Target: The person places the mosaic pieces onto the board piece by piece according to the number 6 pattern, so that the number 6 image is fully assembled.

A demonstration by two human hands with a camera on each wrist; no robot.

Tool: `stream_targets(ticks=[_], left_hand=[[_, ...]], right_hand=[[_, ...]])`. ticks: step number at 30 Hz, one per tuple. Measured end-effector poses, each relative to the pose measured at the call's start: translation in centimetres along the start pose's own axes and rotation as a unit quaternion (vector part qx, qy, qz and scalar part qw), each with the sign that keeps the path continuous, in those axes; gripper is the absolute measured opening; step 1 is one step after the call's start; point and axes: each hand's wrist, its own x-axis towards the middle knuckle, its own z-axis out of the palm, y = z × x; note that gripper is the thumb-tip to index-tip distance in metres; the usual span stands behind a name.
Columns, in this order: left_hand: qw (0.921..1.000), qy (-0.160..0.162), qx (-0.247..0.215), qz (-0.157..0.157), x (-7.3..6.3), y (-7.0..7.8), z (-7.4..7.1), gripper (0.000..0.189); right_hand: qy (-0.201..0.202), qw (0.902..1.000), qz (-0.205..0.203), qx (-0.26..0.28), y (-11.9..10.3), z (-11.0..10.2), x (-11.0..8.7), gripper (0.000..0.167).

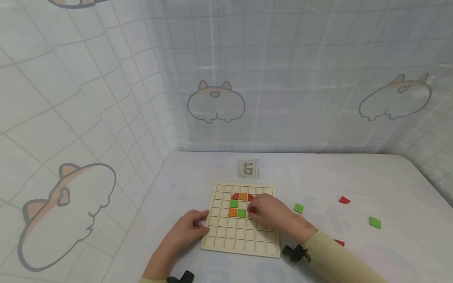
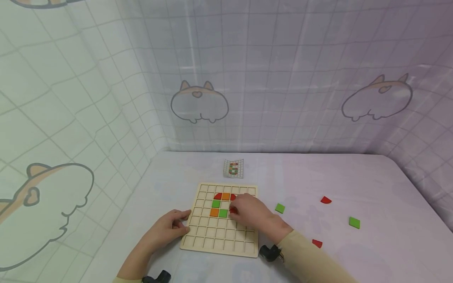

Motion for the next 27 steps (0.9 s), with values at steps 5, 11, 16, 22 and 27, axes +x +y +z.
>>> stream_targets(ticks=[5, 11, 16, 22, 27], left_hand=[[1.0000, 0.001, -0.001, -0.006, 0.0, 0.1, -0.1, 0.057], [1.0000, 0.002, 0.003, -0.009, 0.0, 0.2, -0.1, 0.058], [0.9999, 0.005, 0.006, -0.009, -0.1, 0.2, -0.2, 0.057], [1.0000, 0.001, 0.002, -0.010, -0.2, 0.3, -0.2, 0.058], [0.9999, 0.001, 0.001, -0.011, -0.2, 0.3, -0.2, 0.058]], right_hand=[[-0.006, 0.9997, 0.001, 0.024, 0.2, 0.3, 0.0, 0.014], [-0.007, 0.9987, 0.006, 0.049, 0.0, 0.4, 0.2, 0.015], [0.001, 0.9989, 0.000, 0.048, 0.0, 0.3, 0.0, 0.018], [-0.007, 0.9975, 0.012, 0.069, 0.3, -0.2, -0.8, 0.036], [0.002, 0.9952, 0.051, 0.084, 0.6, -1.2, -1.9, 0.035]])
